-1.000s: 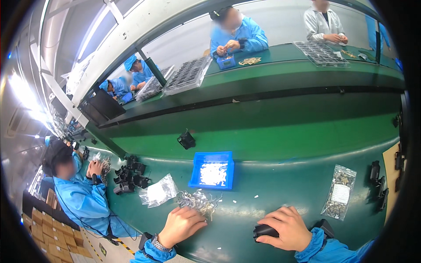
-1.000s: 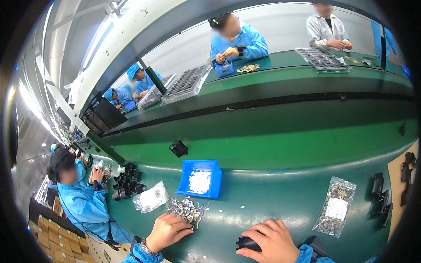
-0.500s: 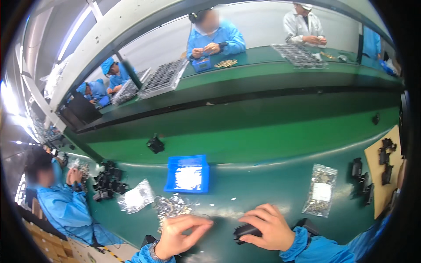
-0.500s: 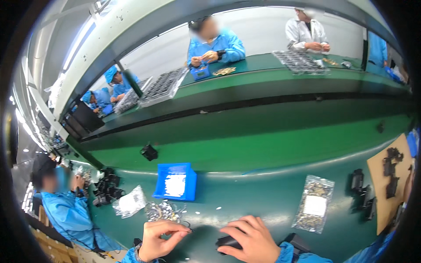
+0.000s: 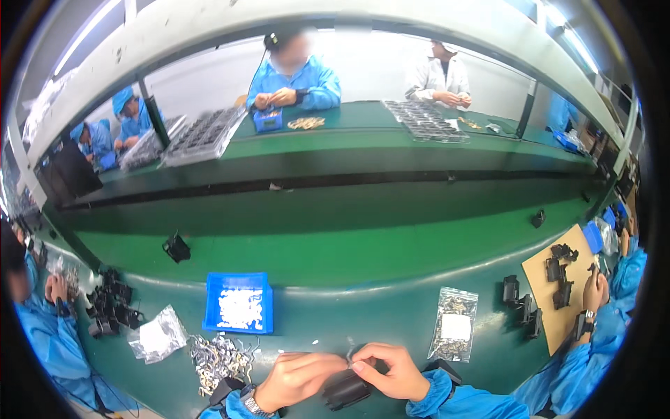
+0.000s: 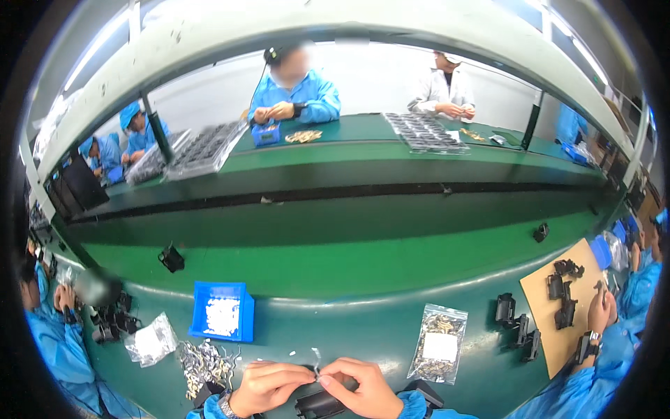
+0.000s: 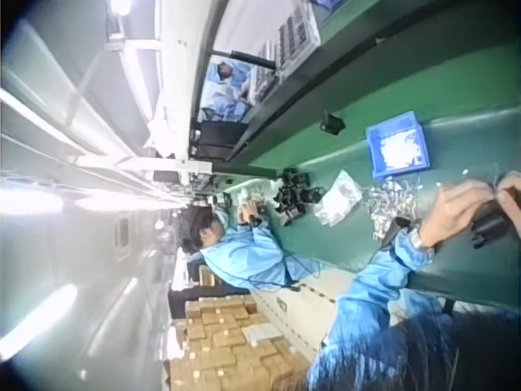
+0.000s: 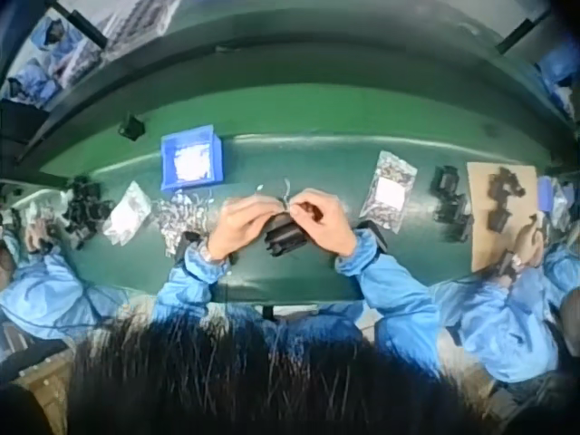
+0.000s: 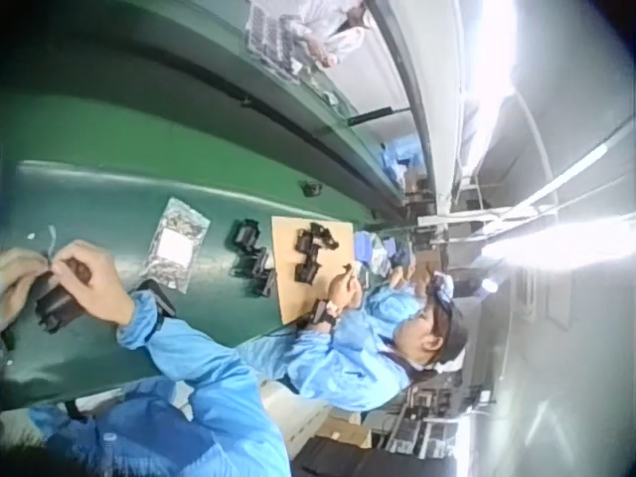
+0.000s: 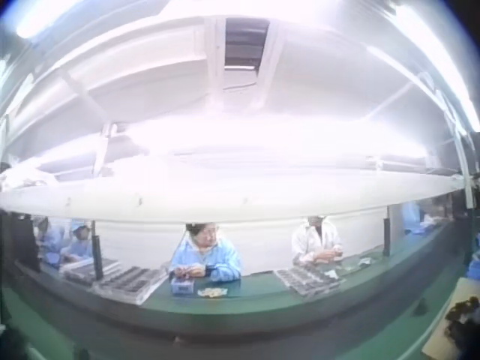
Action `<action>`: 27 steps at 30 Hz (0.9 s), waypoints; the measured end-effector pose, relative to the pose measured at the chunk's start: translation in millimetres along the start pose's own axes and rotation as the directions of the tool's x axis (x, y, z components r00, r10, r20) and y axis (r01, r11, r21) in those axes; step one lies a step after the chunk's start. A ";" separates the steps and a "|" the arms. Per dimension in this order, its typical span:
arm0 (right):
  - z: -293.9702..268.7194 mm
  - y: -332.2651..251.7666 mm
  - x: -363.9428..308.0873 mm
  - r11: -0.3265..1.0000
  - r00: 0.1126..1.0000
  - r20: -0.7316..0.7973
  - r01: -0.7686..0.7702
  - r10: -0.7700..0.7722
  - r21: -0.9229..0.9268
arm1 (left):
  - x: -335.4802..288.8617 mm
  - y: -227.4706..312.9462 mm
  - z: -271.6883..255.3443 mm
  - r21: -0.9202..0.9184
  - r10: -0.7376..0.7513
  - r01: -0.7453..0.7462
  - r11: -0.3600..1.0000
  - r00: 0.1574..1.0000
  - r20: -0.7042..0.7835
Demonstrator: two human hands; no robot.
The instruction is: Assembling small electronic components and connecting wires at a factory workstation.
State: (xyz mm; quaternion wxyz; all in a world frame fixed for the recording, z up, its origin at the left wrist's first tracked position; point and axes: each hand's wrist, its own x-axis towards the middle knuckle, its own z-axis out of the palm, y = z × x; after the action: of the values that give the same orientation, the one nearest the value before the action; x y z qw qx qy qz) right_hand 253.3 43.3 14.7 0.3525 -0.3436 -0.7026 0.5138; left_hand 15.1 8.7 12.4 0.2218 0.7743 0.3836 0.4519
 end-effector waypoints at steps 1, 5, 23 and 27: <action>-1.3 0.8 -0.8 1.000 1.000 0.017 -0.017 0.017 -0.003 | 1.5 0.5 0.5 0.027 0.011 -0.010 1.000 1.000 -0.012; -0.9 3.1 -2.0 0.999 0.999 0.041 -0.035 0.035 -0.009 | -0.6 1.8 2.2 -0.003 0.016 -0.016 1.000 0.999 -0.035; 7.8 -2.6 -2.0 0.813 0.919 -0.074 0.304 -0.388 -0.496 | -1.8 8.0 12.0 0.009 -0.072 0.073 0.997 0.991 -0.113; 9.0 -5.9 -2.2 0.778 0.918 -0.041 0.310 -0.395 -0.547 | -4.5 11.1 9.9 -0.020 -0.140 0.139 0.990 0.985 -0.104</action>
State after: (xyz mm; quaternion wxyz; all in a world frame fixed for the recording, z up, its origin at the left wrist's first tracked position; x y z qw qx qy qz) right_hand 246.1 35.7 18.0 0.3870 -0.3278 -0.8391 0.1967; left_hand 26.7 -1.6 12.8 0.2372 0.7192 0.4453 0.4776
